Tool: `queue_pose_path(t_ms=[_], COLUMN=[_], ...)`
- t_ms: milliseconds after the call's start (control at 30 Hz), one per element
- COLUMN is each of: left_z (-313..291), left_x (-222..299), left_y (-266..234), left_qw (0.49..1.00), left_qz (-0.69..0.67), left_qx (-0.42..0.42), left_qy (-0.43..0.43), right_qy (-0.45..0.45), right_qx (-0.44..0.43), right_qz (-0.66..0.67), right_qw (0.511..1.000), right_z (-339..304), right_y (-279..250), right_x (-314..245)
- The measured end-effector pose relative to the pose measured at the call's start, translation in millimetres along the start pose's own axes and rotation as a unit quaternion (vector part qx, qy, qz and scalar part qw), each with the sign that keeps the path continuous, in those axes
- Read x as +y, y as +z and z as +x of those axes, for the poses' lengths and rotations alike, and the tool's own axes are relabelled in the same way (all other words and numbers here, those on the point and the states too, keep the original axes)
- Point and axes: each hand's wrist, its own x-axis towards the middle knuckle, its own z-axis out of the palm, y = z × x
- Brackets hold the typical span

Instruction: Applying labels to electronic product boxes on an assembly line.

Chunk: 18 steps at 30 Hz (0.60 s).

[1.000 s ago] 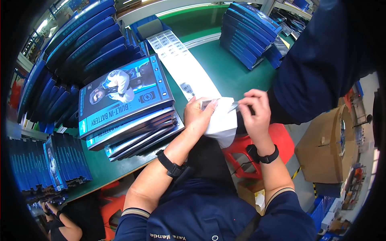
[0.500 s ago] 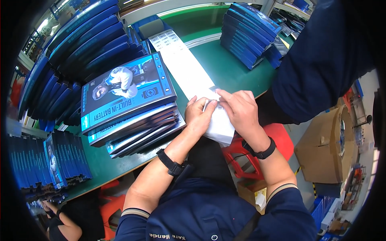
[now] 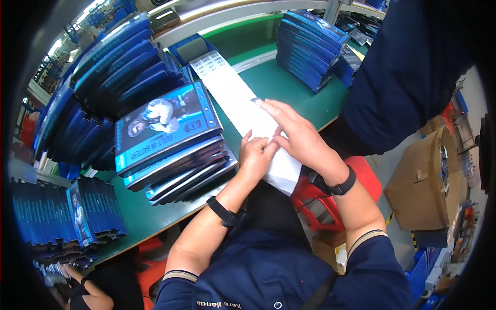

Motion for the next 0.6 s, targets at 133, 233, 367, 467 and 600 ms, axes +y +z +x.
queue_pose_path(t_ms=[133,233,367,467,600], left_z=[-9.5,-27.7,-48.4,-53.1,-46.7], left_x=[12.0,27.0,85.0,135.7,173.4], left_y=[-8.0,-26.7,-86.7,-146.5,-207.3], left_qw=[0.998,0.981,0.963,0.953,0.973], left_qz=[-0.001,-0.042,0.000,0.025,0.097], left_qx=[-0.060,-0.190,-0.245,-0.274,-0.167], left_qy=[0.024,-0.001,0.109,0.125,0.128], right_qy=[-0.064,-0.069,-0.026,-0.024,-0.025], right_qx=[0.053,0.160,0.177,0.129,0.092], right_qz=[-0.039,0.110,0.390,0.466,0.459], right_qw=[0.996,0.979,0.903,0.875,0.883], right_z=[4.3,17.0,45.1,68.9,81.7], right_y=[-19.2,-34.2,-33.2,-22.4,-13.0], right_x=[-9.6,-30.9,-74.9,-83.8,-81.0])
